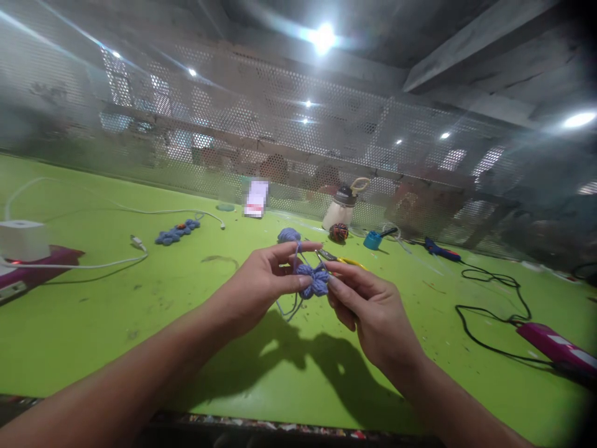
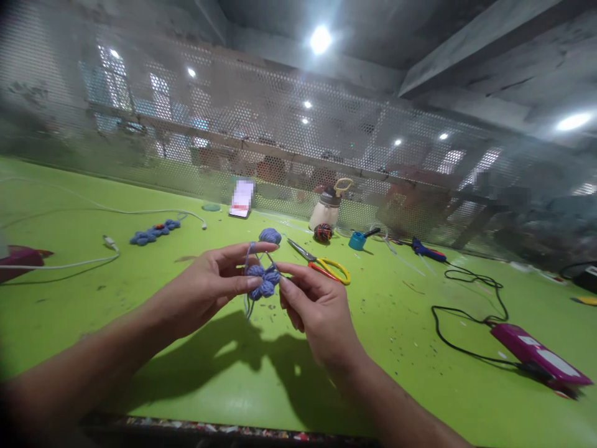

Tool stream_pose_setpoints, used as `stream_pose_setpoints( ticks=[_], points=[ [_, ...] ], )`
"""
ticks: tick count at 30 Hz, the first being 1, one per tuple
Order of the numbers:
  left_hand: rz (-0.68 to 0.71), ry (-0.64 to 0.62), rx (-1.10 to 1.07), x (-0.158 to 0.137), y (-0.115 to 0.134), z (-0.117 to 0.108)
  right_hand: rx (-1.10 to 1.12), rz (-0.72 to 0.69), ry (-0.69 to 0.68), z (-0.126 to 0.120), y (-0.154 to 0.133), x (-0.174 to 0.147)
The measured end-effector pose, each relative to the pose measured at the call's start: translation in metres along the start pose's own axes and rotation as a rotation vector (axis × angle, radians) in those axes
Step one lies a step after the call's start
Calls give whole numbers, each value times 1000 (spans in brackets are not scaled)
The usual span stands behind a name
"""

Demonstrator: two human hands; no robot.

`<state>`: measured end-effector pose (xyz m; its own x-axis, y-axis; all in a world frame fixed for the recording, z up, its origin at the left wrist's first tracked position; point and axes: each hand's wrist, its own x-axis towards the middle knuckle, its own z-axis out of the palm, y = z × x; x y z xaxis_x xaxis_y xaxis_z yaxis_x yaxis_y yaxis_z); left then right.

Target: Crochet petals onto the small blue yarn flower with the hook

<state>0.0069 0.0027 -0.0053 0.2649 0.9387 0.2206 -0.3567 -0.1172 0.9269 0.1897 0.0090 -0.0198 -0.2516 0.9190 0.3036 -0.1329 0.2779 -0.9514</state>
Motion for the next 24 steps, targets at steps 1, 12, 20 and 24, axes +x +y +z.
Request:
stream_pose_setpoints(
  ticks=[1,12,20,24],
  points=[
    [5,1,8,0,0,0,-3,-8,-6,0,0,0],
    [13,16,16,-4,9,2,-59,-95,-55,0,-4,-3],
    [92,89,248,-5,12,0,-131,-101,-92,1,-6,-4],
    [48,67,227,-2,15,0,-105,-85,-84,1,-6,-2]
  ],
)
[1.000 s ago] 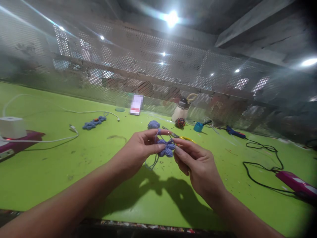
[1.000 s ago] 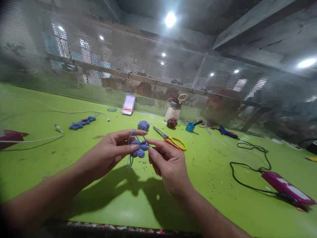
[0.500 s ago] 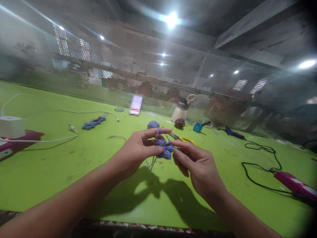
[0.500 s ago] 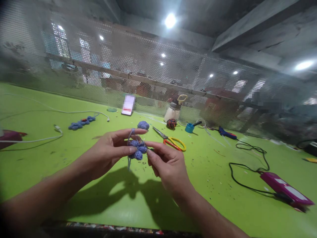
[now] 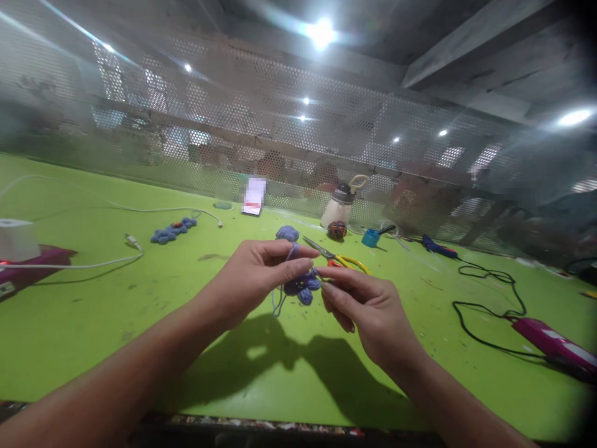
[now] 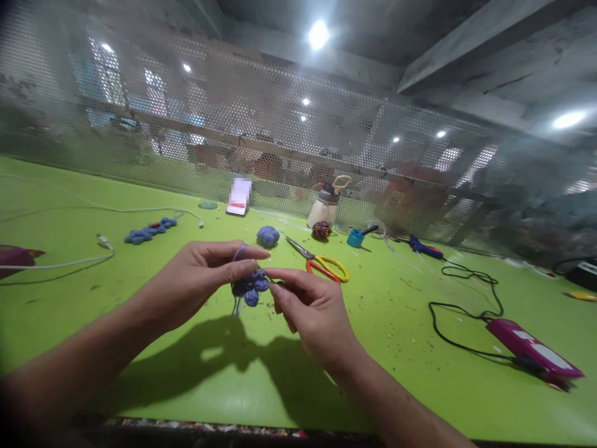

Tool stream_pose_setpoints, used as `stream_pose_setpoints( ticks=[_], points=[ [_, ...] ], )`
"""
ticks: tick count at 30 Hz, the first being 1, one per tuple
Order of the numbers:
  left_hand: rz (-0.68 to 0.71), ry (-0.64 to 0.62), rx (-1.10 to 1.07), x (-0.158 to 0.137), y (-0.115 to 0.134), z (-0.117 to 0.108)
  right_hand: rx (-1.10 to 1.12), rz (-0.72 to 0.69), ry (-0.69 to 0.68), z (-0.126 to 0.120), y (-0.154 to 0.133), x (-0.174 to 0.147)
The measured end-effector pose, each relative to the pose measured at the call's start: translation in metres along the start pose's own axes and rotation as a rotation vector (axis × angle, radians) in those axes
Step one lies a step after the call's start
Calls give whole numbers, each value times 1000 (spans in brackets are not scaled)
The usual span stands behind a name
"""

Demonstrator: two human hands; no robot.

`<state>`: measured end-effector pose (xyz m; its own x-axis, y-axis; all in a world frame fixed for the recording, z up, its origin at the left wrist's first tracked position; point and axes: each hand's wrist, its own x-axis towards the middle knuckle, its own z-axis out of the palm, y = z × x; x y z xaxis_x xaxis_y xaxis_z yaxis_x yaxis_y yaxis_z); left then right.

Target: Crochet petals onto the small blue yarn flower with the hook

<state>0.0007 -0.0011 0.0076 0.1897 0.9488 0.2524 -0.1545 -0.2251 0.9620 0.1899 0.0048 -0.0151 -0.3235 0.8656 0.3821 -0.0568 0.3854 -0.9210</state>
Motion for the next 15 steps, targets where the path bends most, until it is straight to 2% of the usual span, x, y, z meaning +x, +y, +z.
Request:
stream_pose_setpoints(
  ticks=[6,15],
  points=[
    [-17,-83,-76,3,-3,-1,32,8,-9,-1,2,2],
    [-60,-46,-102,3,-5,-1,45,53,-5,0,2,2]
  ],
)
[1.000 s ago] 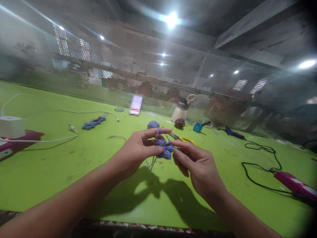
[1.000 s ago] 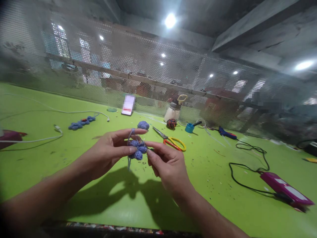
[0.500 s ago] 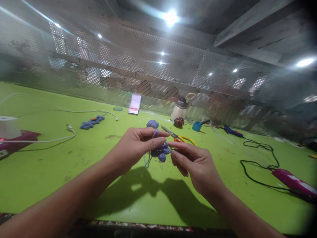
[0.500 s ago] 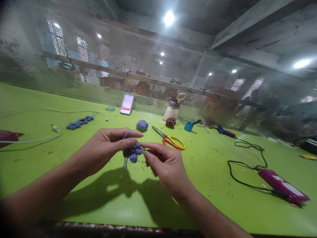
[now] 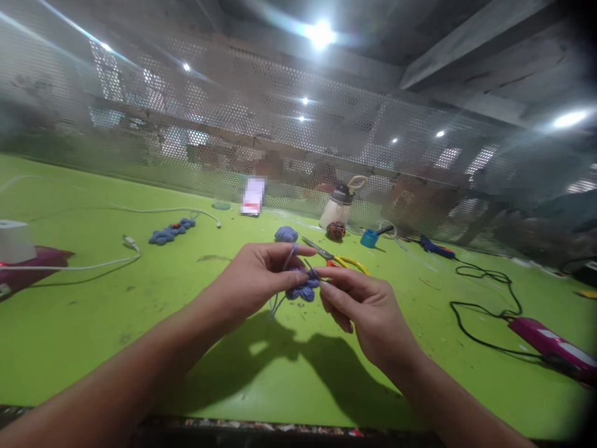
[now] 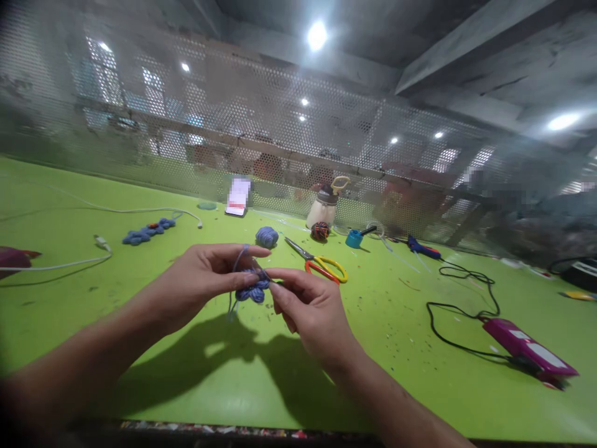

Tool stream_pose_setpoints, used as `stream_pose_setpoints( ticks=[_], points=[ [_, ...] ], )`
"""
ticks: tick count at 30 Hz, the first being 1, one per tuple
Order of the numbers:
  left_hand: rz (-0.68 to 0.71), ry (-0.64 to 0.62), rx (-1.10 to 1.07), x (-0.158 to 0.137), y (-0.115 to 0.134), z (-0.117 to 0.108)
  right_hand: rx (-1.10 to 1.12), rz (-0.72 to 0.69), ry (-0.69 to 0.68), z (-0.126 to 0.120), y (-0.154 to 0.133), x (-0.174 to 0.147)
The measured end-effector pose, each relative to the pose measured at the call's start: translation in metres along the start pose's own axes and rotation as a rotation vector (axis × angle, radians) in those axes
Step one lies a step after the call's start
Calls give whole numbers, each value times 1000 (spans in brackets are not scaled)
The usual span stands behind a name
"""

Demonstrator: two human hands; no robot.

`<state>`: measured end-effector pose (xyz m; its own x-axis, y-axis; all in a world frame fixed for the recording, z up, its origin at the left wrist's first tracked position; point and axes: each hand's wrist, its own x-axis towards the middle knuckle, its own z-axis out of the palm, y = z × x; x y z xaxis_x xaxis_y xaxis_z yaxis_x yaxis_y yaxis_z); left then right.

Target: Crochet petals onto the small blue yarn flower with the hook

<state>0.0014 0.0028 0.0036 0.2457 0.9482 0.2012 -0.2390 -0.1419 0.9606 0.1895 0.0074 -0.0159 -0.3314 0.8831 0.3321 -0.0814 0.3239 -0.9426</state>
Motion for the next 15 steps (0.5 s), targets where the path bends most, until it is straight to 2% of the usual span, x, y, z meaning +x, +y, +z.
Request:
stream_pose_setpoints(
  ticks=[6,10,15],
  points=[
    [19,-9,70,-1,-1,1,44,56,-15,0,0,1],
    [-22,-37,123,-3,1,2,41,82,-30,-1,-1,-1],
    [-73,24,38,-1,2,2,73,92,-11,0,-1,-1]
  ],
)
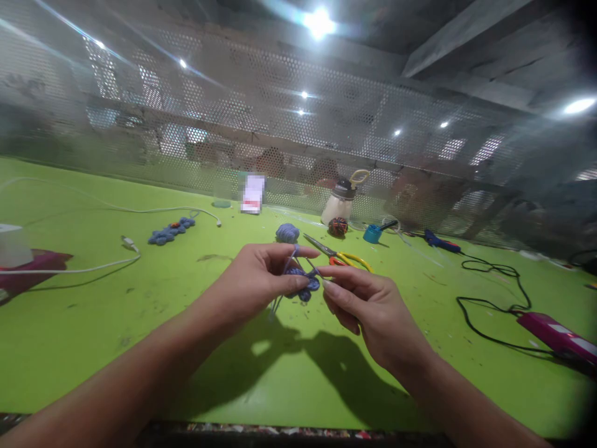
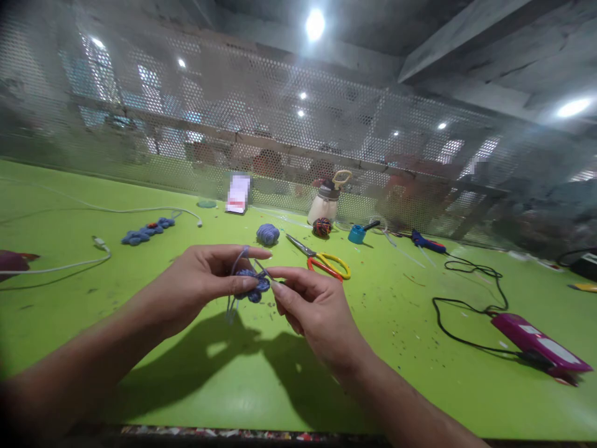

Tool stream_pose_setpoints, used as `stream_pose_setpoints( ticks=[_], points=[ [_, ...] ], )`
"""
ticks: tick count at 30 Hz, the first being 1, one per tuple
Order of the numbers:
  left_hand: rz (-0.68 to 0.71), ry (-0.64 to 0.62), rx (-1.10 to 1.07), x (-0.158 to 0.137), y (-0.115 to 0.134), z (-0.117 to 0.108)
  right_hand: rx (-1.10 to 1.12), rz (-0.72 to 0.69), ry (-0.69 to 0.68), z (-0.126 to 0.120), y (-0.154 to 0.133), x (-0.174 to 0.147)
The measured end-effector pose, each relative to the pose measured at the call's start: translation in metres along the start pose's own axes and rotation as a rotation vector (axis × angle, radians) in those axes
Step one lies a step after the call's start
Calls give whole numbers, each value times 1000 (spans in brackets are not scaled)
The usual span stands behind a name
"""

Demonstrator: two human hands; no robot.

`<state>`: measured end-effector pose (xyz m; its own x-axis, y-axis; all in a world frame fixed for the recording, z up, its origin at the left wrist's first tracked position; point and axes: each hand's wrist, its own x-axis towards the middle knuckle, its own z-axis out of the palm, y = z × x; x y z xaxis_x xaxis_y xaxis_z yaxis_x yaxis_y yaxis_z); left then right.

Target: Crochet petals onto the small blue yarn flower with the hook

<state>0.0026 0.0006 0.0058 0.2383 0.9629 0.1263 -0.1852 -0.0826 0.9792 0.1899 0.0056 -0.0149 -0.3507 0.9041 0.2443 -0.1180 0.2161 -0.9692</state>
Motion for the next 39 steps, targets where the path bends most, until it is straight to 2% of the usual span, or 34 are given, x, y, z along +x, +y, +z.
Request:
stream_pose_setpoints(
  ticks=[7,11,20,28,31,36,39],
  points=[
    [-43,45,-106,2,-4,1,62,83,90,3,2,0],
    [-26,38,-90,2,-6,1,46,61,101,5,3,0],
    [-23,-6,-70,4,-9,-2,-40,12,36,3,-1,1],
    [-1,-98,31,3,-6,-1,-76,120,-33,-8,-10,6],
    [58,-95,143,1,-6,3,-55,162,-30,-8,-10,7],
    [306,30,536,-1,-7,7,12,213,2,-5,-10,7],
    [380,50,522,-1,-8,8,102,205,50,1,-9,6]
  ],
)
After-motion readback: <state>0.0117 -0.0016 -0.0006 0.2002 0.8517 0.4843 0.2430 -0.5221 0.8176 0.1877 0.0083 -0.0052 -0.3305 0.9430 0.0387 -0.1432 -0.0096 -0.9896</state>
